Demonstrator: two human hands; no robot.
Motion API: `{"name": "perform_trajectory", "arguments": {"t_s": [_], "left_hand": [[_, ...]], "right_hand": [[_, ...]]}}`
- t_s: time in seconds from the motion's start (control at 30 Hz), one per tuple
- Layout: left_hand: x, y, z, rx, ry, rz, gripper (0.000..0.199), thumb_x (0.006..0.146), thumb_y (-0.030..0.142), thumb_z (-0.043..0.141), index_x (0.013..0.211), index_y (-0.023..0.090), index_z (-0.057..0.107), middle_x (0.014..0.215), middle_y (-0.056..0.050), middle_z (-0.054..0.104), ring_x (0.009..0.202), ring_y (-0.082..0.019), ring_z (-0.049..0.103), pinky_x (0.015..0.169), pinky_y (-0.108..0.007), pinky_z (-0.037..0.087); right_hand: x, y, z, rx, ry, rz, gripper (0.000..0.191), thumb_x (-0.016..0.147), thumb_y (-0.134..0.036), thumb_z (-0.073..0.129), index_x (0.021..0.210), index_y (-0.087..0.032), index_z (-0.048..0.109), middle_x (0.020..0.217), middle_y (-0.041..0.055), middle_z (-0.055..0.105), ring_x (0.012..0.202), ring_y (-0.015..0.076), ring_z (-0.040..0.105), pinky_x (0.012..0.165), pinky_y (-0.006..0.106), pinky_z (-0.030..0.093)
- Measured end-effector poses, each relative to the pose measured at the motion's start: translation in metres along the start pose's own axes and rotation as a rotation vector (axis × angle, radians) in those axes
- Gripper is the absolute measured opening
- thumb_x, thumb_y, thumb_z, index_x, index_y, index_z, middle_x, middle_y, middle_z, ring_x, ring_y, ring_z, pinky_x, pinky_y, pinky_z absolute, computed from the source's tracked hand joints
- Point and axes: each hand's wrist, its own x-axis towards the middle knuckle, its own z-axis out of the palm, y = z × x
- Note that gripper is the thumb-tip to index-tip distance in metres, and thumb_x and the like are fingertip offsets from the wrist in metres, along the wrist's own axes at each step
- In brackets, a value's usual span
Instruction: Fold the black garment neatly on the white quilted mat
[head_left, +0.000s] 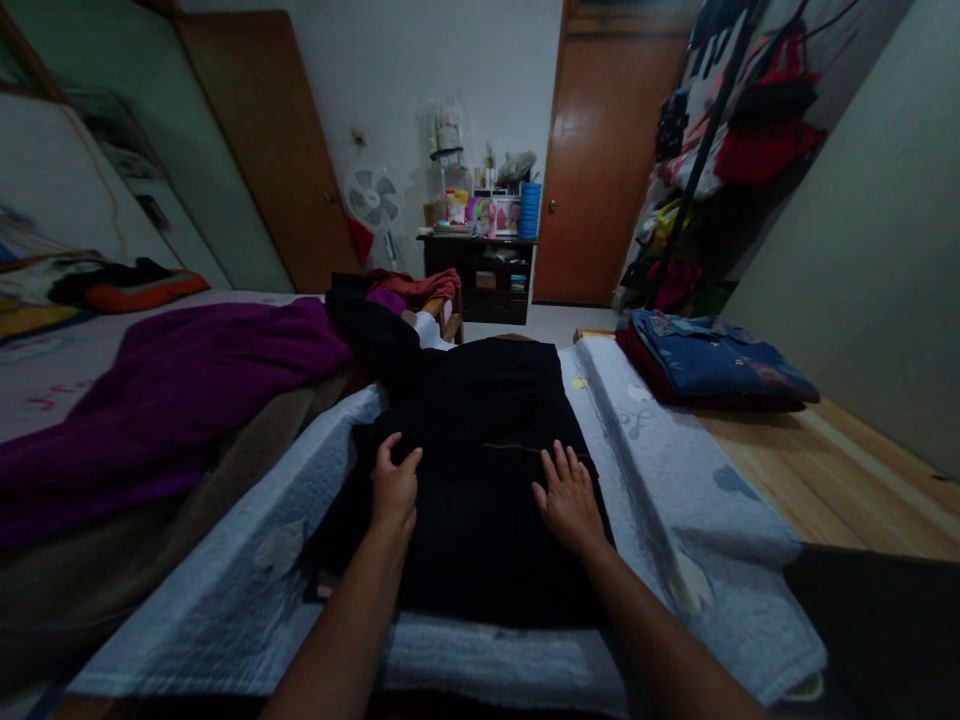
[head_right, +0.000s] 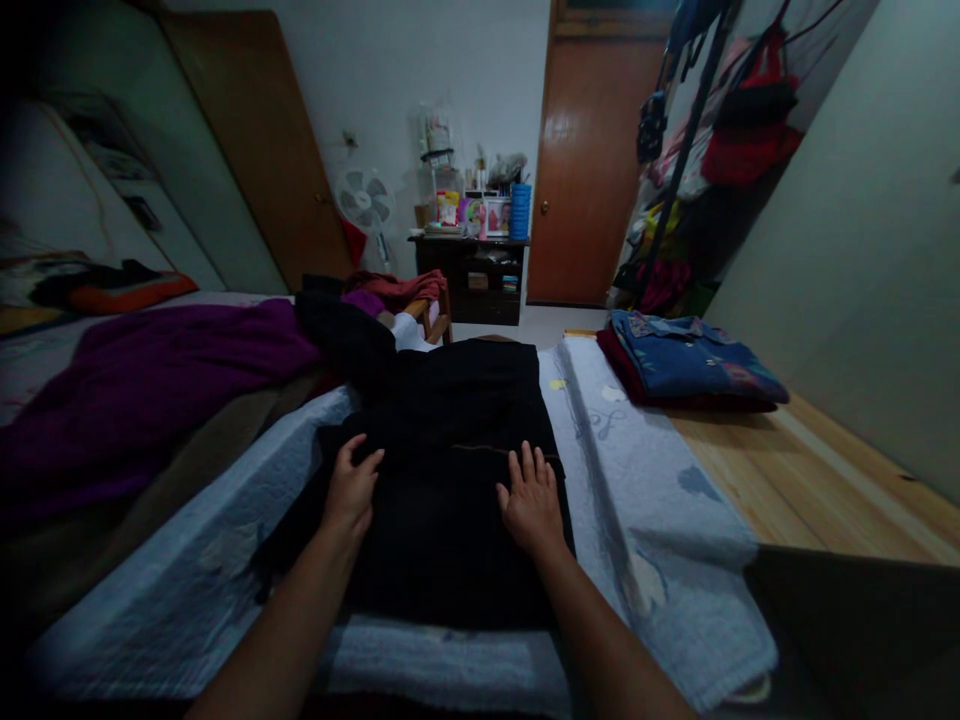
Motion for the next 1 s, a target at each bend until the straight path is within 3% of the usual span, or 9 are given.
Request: {"name": "perform_trajectory", "arguments": {"t_s": [0.1,0.27,0.33,0.43,0.53,0.6,0.67,0.83,1.0], "left_hand": [[0.012,0.003,0.008,0.032,0.12,0.032,0.044,0.073,0.029,0.066,0.115,0.025,0.055,0.102,-0.003,0.059,0.094,-0.018,0.059,0.091,-0.037,0.045],[0.021,0.013,0.014,0.036,0.265,0.158,0.02,0.079,0.029,0.058,0.095,0.02,0.062,0.096,-0.003,0.061,0.101,-0.021,0.057,0.096,-0.038,0.041],[0.018,0.018,0.013,0.04,0.283,0.25,0.025,0.078,0.027,0.058,0.102,0.02,0.059,0.102,-0.004,0.06,0.105,-0.021,0.056,0.099,-0.039,0.04],[0.012,0.026,0.012,0.005,0.221,0.351,0.07,0.07,0.024,0.069,0.132,0.022,0.037,0.125,-0.008,0.051,0.115,-0.022,0.051,0.103,-0.04,0.037],[0.009,0.03,0.012,-0.083,0.109,0.283,0.101,0.064,0.025,0.076,0.143,0.024,0.014,0.13,-0.011,0.049,0.113,-0.023,0.054,0.102,-0.041,0.039],[0.013,0.031,0.012,-0.153,0.048,0.197,0.095,0.065,0.03,0.077,0.142,0.025,0.021,0.124,-0.009,0.055,0.109,-0.022,0.058,0.099,-0.041,0.043],[0.019,0.031,0.013,-0.206,-0.006,0.124,0.074,0.068,0.036,0.074,0.132,0.023,0.041,0.114,-0.008,0.062,0.101,-0.022,0.062,0.093,-0.04,0.047],[0.035,0.035,0.021,-0.256,0.047,0.04,0.043,0.064,0.036,0.074,0.103,0.018,0.065,0.09,-0.004,0.069,0.079,-0.02,0.066,0.083,-0.04,0.052],[0.044,0.048,0.031,-0.522,-0.036,-0.094,0.035,0.06,0.024,0.071,0.095,0.018,0.067,0.082,0.0,0.07,0.077,-0.019,0.067,0.082,-0.038,0.053]], "right_hand": [[0.0,0.0,0.0,-0.005,-0.008,0.003,0.057,0.091,-0.039,0.041,0.143,-0.016,0.036,0.156,0.0108,0.017,0.142,0.0303,0.015,0.11,0.047,0.02],[0.0,-0.002,-0.003,-0.005,-0.035,0.008,0.057,0.091,-0.038,0.041,0.142,-0.016,0.037,0.155,0.0114,0.019,0.141,0.031,0.016,0.11,0.047,0.021],[0.003,-0.002,-0.008,-0.001,-0.071,0.013,0.057,0.09,-0.038,0.044,0.142,-0.015,0.038,0.154,0.0128,0.022,0.14,0.0317,0.018,0.109,0.047,0.021],[0.016,0.001,-0.026,0.029,-0.161,-0.012,0.056,0.087,-0.041,0.049,0.137,-0.016,0.044,0.148,0.0153,0.035,0.134,0.0329,0.032,0.104,0.044,0.03],[0.046,0.012,-0.05,0.094,-0.261,-0.039,0.039,0.09,-0.043,0.044,0.115,-0.018,0.062,0.123,0.0138,0.059,0.11,0.028,0.056,0.089,0.036,0.041],[0.075,0.021,-0.063,0.15,-0.314,-0.023,0.036,0.094,-0.036,0.035,0.1,-0.017,0.065,0.102,0.012,0.067,0.094,0.0226,0.062,0.082,0.031,0.043],[0.108,0.029,-0.067,0.23,-0.248,-0.067,0.032,0.095,-0.028,0.035,0.105,-0.018,0.064,0.103,0.0091,0.068,0.096,0.0195,0.062,0.084,0.027,0.041],[0.181,0.036,-0.039,0.28,-0.095,0.022,0.037,0.094,-0.019,0.032,0.121,-0.015,0.058,0.121,0.0089,0.063,0.113,0.017,0.056,0.094,0.024,0.038],[0.21,0.026,0.013,0.246,-0.1,0.097,0.046,0.094,-0.015,0.027,0.137,-0.013,0.042,0.141,0.0102,0.047,0.129,0.0165,0.042,0.106,0.028,0.03]]}}
